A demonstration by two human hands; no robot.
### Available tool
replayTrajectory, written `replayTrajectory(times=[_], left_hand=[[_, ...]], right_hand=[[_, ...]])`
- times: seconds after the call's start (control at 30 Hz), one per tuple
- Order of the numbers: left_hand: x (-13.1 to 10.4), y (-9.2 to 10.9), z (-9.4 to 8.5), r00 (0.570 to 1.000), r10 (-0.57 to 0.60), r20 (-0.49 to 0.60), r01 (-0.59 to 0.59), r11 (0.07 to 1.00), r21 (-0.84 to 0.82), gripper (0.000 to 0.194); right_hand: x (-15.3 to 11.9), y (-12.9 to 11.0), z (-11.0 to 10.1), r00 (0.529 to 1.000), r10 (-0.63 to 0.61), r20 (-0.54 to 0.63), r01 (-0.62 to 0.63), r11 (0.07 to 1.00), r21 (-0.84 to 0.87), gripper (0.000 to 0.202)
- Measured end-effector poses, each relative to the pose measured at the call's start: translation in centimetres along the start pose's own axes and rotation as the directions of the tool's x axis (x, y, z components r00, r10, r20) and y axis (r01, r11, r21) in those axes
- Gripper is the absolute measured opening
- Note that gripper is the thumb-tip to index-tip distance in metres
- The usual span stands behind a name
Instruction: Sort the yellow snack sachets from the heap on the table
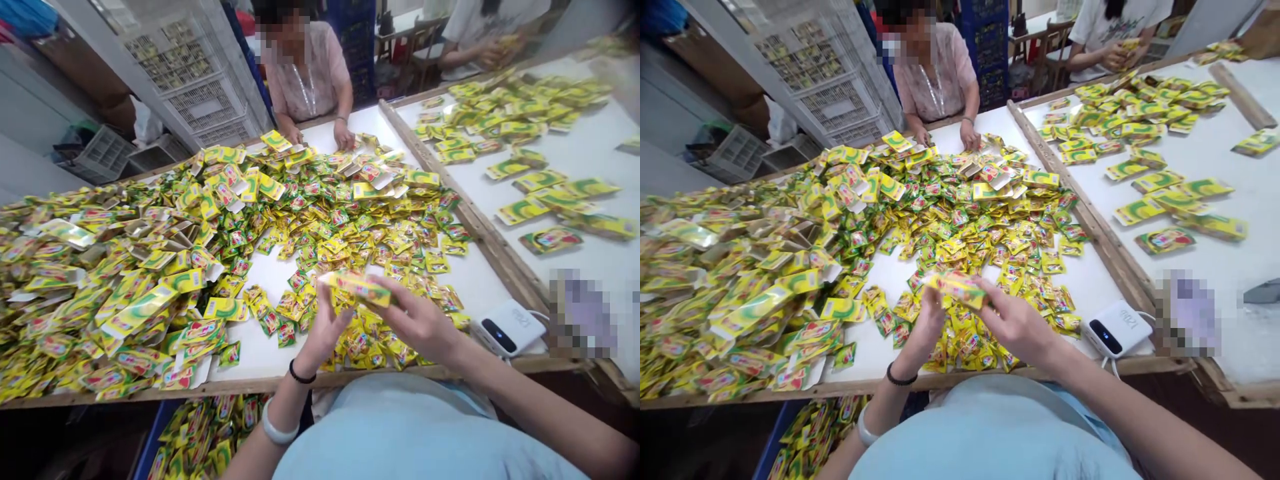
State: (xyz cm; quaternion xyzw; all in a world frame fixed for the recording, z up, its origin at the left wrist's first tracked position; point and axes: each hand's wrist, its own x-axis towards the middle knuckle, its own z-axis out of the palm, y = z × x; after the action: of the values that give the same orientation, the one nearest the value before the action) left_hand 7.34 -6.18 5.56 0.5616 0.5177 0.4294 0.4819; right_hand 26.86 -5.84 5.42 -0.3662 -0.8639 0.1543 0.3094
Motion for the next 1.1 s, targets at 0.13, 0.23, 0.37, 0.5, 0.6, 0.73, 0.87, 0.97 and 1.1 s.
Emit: replayTrajectory(times=[0.13,0.23,0.37,0.5,0.6,0.73,0.87,0.97,1.1], left_hand=[[1.4,0.9,1.1,0.938,-0.296,0.178,0.343,0.728,-0.594,0.050],[2.1,1.3,0.7,0.920,-0.339,0.194,0.378,0.646,-0.663,0.034],[1.4,1.9,0.5,0.913,-0.242,0.329,0.374,0.820,-0.433,0.031],[0.8,2.8,1.0,0.902,-0.167,0.397,0.282,0.926,-0.251,0.029],[0.6,2.8,1.2,0.879,-0.133,0.457,0.204,0.973,-0.109,0.028],[0.3,1.7,1.3,0.847,-0.129,0.516,0.172,0.984,-0.037,0.034],[0.3,0.5,1.1,0.821,-0.134,0.555,0.229,0.968,-0.104,0.052],[0.4,0.0,1.1,0.781,-0.105,0.615,0.232,0.964,-0.130,0.068],[0.4,0.1,1.8,0.803,-0.027,0.596,0.095,0.992,-0.082,0.088]], right_hand=[[-1.8,-1.3,0.1,0.974,-0.164,0.159,0.159,0.986,0.045,0.025],[-1.4,-2.2,-1.4,0.996,-0.075,0.037,0.067,0.980,0.187,0.023],[1.7,-2.1,-3.8,0.928,0.333,-0.165,-0.168,0.771,0.614,0.021],[4.5,-1.1,-4.4,0.957,0.263,-0.125,-0.120,0.748,0.653,0.013],[4.8,-1.1,-4.5,0.994,0.084,0.073,-0.108,0.898,0.426,0.011],[3.6,-1.5,-5.0,0.944,0.025,0.328,-0.119,0.956,0.269,0.017],[2.1,-0.7,-5.0,0.960,0.074,0.270,-0.187,0.888,0.421,0.021],[0.9,-0.3,-4.0,0.988,0.085,0.129,-0.135,0.882,0.452,0.011],[-0.1,-1.0,-2.5,0.959,0.010,0.283,-0.147,0.871,0.469,0.020]])
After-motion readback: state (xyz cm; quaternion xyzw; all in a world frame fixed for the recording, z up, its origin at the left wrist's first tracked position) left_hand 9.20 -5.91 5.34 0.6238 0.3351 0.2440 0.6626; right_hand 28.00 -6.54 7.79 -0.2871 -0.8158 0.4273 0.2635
